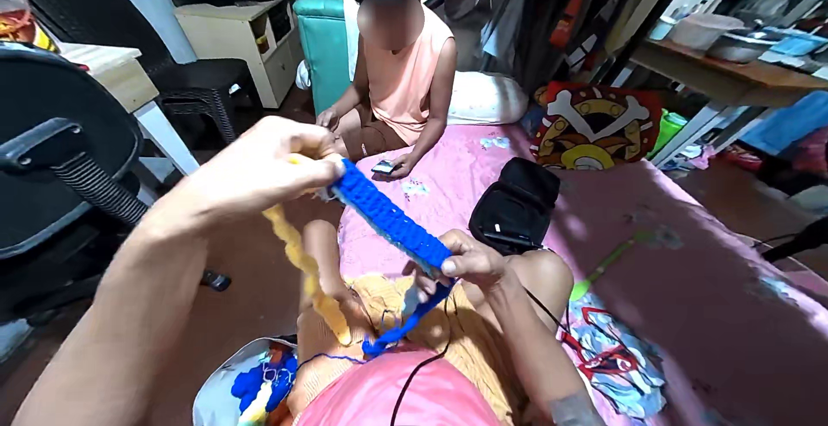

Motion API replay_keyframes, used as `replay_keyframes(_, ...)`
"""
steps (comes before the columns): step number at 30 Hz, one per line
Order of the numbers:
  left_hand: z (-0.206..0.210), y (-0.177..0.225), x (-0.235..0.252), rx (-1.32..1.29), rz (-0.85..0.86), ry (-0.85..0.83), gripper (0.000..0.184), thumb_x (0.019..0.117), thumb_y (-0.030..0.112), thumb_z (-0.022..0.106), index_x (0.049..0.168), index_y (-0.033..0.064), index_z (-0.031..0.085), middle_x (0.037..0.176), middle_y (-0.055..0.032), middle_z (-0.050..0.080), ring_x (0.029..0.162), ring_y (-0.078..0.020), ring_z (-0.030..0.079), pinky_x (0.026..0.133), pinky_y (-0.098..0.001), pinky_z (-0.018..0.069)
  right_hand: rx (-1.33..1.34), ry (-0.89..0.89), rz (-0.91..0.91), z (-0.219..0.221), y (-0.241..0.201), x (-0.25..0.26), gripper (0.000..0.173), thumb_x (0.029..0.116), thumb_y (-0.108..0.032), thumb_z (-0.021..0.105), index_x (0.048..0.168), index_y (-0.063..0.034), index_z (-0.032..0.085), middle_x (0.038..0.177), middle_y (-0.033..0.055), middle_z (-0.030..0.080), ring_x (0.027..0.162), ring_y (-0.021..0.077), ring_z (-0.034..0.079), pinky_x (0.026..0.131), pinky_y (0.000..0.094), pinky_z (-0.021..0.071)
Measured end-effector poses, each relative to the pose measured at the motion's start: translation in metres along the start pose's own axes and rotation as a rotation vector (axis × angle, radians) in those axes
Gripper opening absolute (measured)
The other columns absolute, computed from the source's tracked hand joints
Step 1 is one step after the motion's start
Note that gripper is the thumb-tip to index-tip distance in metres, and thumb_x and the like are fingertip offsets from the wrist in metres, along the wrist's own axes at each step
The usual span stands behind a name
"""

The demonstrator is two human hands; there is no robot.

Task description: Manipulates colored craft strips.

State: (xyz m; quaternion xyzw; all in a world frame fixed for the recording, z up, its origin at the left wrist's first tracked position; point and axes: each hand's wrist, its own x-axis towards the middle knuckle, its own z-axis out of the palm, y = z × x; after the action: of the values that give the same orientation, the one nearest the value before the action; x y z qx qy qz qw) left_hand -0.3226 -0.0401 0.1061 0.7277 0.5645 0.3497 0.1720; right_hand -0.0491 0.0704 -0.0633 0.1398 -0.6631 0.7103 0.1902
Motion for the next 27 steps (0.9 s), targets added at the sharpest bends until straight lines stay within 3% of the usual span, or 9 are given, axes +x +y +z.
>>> replay_keyframes(7, -0.008, -0.032, -0.072, -0.343, -0.173, 0.119, 0.014, 0.0876, 0.014, 0.064, 0.076, 0.0208, 0.068, 0.059, 0.0053, 0.06, 0.043, 0.0006, 0.049, 0.038, -0.0132, 0.0388, -0.169, -0.017, 0.178, -0.011, -0.014, -0.04, 0.04, 0.1048, -0.047, 0.052, 0.095, -0.0134, 0.071, 0.082, -0.0093, 0.069, 0.077, -0.0025, 0.064, 0.07, 0.0189, 0.0534)
replay_keyframes(10, 0.003, -0.026, -0.081, -0.353, -0.184, 0.084, 0.012, 0.0874, 0.009, 0.064, 0.078, 0.0167, 0.067, 0.058, 0.0037, 0.06, 0.041, -0.0017, 0.049, 0.037, -0.0142, 0.0395, -0.254, -0.066, 0.436, -0.004, 0.017, -0.052, 0.037, 0.1034, -0.035, 0.054, 0.095, -0.003, 0.07, 0.089, -0.0049, 0.071, 0.082, -0.0029, 0.063, 0.075, 0.0198, 0.0523)
replay_keyframes(13, 0.006, -0.011, -0.071, -0.211, -0.165, 0.047, 0.013, 0.0841, 0.01, 0.064, 0.075, 0.0192, 0.065, 0.058, 0.0069, 0.059, 0.044, -0.0014, 0.052, 0.04, -0.0159, 0.0418, -0.346, -0.082, 0.794, 0.003, 0.06, -0.062, 0.028, 0.1011, -0.022, 0.057, 0.102, 0.0042, 0.069, 0.091, 0.0023, 0.072, 0.081, 0.0008, 0.064, 0.079, 0.0256, 0.0545)
replay_keyframes(14, 0.007, -0.009, -0.066, -0.118, -0.161, 0.024, 0.012, 0.0851, 0.014, 0.065, 0.075, 0.0209, 0.065, 0.059, 0.0087, 0.06, 0.047, -0.0005, 0.053, 0.042, -0.0167, 0.0426, -0.413, -0.087, 0.881, 0.003, 0.073, -0.064, 0.027, 0.1015, -0.021, 0.059, 0.105, 0.0046, 0.068, 0.094, 0.0065, 0.071, 0.084, 0.0062, 0.065, 0.081, 0.0309, 0.0543)
replay_keyframes(16, 0.014, -0.007, -0.055, 0.045, -0.165, -0.048, 0.013, 0.0855, 0.018, 0.067, 0.074, 0.0233, 0.064, 0.061, 0.0107, 0.058, 0.052, -0.0006, 0.052, 0.047, -0.0207, 0.0405, -0.6, -0.054, 1.007, -0.001, 0.085, -0.065, 0.031, 0.0983, -0.019, 0.066, 0.118, 0.0052, 0.068, 0.115, 0.0213, 0.067, 0.105, 0.0297, 0.065, 0.097, 0.0531, 0.0493)
replay_keyframes(18, 0.026, -0.008, -0.044, 0.137, -0.134, -0.116, 0.016, 0.0868, 0.017, 0.069, 0.073, 0.0216, 0.063, 0.06, 0.0098, 0.053, 0.053, -0.002, 0.049, 0.049, -0.0241, 0.0382, -0.766, 0.149, 0.939, -0.006, 0.076, -0.06, 0.035, 0.0929, -0.017, 0.071, 0.122, 0.0013, 0.068, 0.125, 0.0239, 0.064, 0.118, 0.0384, 0.061, 0.103, 0.0612, 0.0463)
replay_keyframes(21, 0.042, -0.009, -0.031, 0.207, -0.077, -0.226, 0.017, 0.0876, 0.021, 0.068, 0.072, 0.0211, 0.061, 0.058, 0.0092, 0.05, 0.052, -0.0034, 0.047, 0.048, -0.0261, 0.0365, -0.765, 0.345, 0.618, -0.006, 0.032, -0.025, 0.048, 0.0922, -0.019, 0.069, 0.136, -0.0001, 0.06, 0.138, 0.0177, 0.061, 0.13, 0.0264, 0.056, 0.111, 0.0465, 0.0437)
replay_keyframes(24, 0.052, -0.005, -0.023, 0.263, -0.029, -0.312, 0.014, 0.0883, 0.024, 0.066, 0.074, 0.0227, 0.062, 0.059, 0.0103, 0.05, 0.052, -0.0029, 0.048, 0.047, -0.0266, 0.0372, -0.591, 0.273, 0.319, 0.008, -0.001, 0.019, 0.053, 0.0879, -0.024, 0.07, 0.133, 0.0011, 0.059, 0.135, 0.0113, 0.062, 0.127, 0.0155, 0.056, 0.109, 0.0356, 0.0445)
replay_keyframes(27, 0.051, 0.002, -0.021, 0.278, 0.062, -0.35, 0.01, 0.0876, 0.025, 0.067, 0.078, 0.0232, 0.065, 0.061, 0.0117, 0.054, 0.054, -0.0004, 0.051, 0.048, -0.024, 0.041, -0.421, 0.044, 0.144, 0.02, -0.014, 0.055, 0.055, 0.0861, -0.023, 0.07, 0.129, 0.0079, 0.054, 0.12, 0.0115, 0.064, 0.113, 0.0105, 0.06, 0.101, 0.0297, 0.0497)
